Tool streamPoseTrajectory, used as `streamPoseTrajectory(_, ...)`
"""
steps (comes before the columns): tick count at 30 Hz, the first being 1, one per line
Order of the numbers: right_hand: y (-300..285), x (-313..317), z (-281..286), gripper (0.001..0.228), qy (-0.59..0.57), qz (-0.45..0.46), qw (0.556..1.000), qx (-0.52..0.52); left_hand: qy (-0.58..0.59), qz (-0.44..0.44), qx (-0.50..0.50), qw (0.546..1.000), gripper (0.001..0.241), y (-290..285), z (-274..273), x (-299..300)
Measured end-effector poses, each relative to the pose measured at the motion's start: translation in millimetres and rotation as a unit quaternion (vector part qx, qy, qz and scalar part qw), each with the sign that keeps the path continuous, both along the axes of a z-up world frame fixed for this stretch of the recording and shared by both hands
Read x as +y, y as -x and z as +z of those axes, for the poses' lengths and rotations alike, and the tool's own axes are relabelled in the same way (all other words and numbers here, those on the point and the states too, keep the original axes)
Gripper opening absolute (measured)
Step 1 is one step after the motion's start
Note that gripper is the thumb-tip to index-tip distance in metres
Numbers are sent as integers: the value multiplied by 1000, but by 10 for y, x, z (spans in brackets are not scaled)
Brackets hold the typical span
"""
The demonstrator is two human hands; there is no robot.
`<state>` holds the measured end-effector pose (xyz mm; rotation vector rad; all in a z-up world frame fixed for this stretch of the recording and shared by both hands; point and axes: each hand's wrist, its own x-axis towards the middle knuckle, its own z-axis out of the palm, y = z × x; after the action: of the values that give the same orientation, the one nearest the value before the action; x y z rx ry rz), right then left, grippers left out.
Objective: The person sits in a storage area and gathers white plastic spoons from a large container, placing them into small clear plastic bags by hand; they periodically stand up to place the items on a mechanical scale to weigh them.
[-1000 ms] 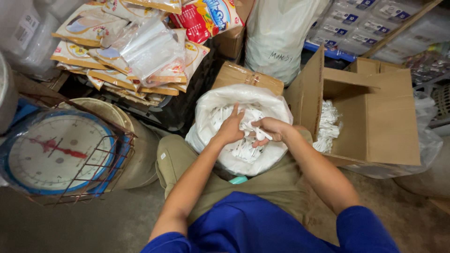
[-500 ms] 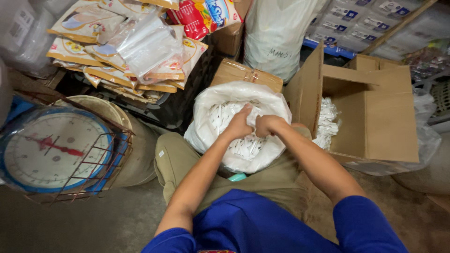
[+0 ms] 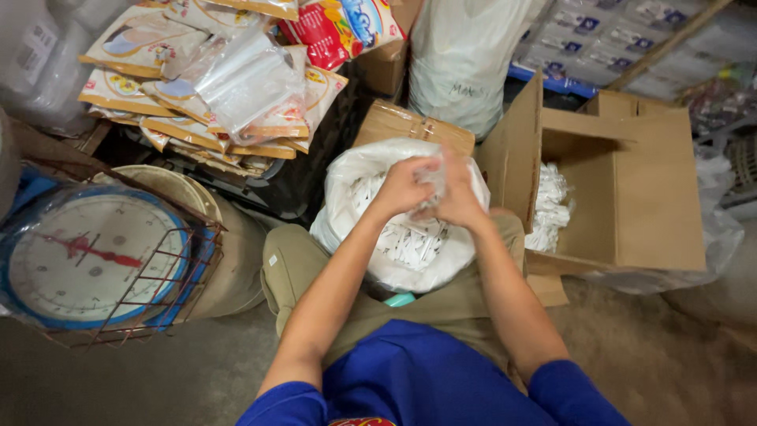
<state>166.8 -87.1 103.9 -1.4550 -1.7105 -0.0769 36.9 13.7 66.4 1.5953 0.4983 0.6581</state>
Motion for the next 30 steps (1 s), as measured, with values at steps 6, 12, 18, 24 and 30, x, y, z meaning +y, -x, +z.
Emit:
streamPoseTrajectory(6,-275,203,-612,32,177,-23,912,370,99,143,-93,980,35,379,284,163)
streamPoseTrajectory(12,-379,84,-403,27,13,119,765,633,450,87,-201,866,35,153,-23,-266)
streamPoseTrajectory(18,-84,31,-47,41,-12,111,738,666,-122,244,-106,956,14,-41,-255,-216)
streamPoseTrajectory(24,-353,-6,41,17,-83,147,720,674,390,131,-266,872,17,268,1,210)
streamPoseTrajectory(30,-467,-156,306,18,-90,166,750,633,80,120,-252,957,10,406,336,209)
